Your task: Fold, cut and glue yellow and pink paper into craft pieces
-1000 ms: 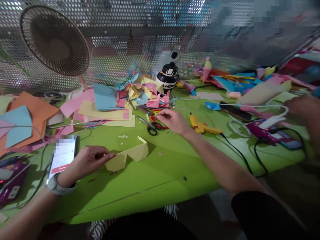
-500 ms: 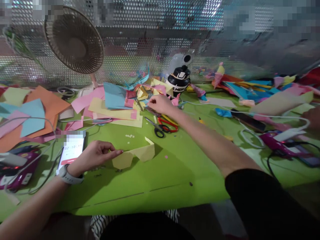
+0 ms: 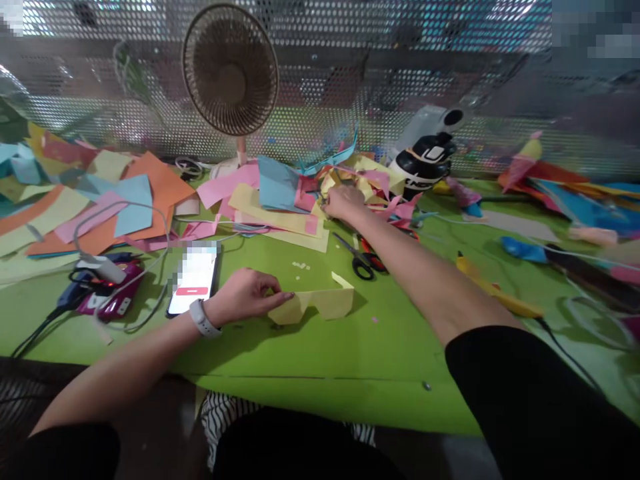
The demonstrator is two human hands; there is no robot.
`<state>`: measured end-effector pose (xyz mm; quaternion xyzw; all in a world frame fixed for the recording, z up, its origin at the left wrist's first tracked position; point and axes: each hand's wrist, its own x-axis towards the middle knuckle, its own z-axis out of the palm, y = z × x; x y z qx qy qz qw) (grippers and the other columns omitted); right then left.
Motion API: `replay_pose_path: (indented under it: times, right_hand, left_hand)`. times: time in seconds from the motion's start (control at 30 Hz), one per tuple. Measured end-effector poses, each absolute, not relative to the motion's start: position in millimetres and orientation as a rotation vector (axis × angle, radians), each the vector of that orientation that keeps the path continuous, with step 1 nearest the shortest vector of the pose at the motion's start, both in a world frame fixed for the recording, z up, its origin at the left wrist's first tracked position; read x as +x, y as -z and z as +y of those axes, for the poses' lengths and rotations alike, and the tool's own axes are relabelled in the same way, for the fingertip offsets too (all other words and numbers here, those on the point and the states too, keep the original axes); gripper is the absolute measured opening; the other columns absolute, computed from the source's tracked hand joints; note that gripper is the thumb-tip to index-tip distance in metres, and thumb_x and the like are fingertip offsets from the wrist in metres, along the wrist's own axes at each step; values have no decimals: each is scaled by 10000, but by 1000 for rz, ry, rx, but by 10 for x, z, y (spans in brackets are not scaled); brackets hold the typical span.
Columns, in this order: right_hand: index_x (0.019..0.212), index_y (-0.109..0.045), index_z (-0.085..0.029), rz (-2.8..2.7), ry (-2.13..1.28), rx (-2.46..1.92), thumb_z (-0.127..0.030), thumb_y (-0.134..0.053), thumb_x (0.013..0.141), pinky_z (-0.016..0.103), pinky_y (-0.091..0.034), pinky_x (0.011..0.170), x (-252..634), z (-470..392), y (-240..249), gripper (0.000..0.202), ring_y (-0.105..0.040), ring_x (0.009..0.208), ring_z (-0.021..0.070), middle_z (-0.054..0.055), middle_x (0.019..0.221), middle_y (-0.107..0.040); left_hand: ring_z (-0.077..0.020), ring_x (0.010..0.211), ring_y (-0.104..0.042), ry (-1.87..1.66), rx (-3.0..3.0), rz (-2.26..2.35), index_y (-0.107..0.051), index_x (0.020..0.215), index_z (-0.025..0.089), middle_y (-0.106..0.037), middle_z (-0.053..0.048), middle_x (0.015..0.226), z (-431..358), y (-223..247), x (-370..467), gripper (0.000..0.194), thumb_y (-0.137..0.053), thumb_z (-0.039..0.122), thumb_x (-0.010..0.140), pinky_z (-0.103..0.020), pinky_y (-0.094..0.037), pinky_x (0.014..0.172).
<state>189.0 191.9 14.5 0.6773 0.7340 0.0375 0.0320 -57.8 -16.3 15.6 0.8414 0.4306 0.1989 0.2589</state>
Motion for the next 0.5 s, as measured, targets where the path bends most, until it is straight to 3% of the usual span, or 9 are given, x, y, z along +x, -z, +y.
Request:
replay_pose_path:
  times: [0.1, 0.33, 0.5]
  right_hand:
    - [1160, -699, -142, 2296, -146, 2078, -363, -562, 904, 400, -490, 918, 1885, 1937, -114, 366, -615, 1156, 334, 173, 1239, -664]
    - [1194, -666, -2, 2225, 77, 2234, -325, -597, 890, 413, -472, 949, 1824, 2016, -105, 449, -600, 1180, 362, 266, 1242, -642]
    - [1180, -663, -38, 2236, 126, 2347, -323, -622, 866, 411, -493, 925, 1873, 2099, -122, 426, -616, 1150, 343, 251, 1220, -654]
  left_hand:
    - [-75, 436, -327, -551, 2299, 1181, -729, 704, 152, -480, 33, 462, -173, -151, -573, 443, -557, 504, 911, -249, -250, 468]
    - [-77, 438, -355, -520, 2345, 1171, -732, 722, 144, -513, 17, 479, -172, -135, -562, 436, -538, 479, 922, -250, -257, 469]
    - [-77, 438, -343, -534, 2351, 1186, -730, 723, 144, -503, 18, 475, -171, -131, -562, 433, -544, 481, 921, -249, -251, 466]
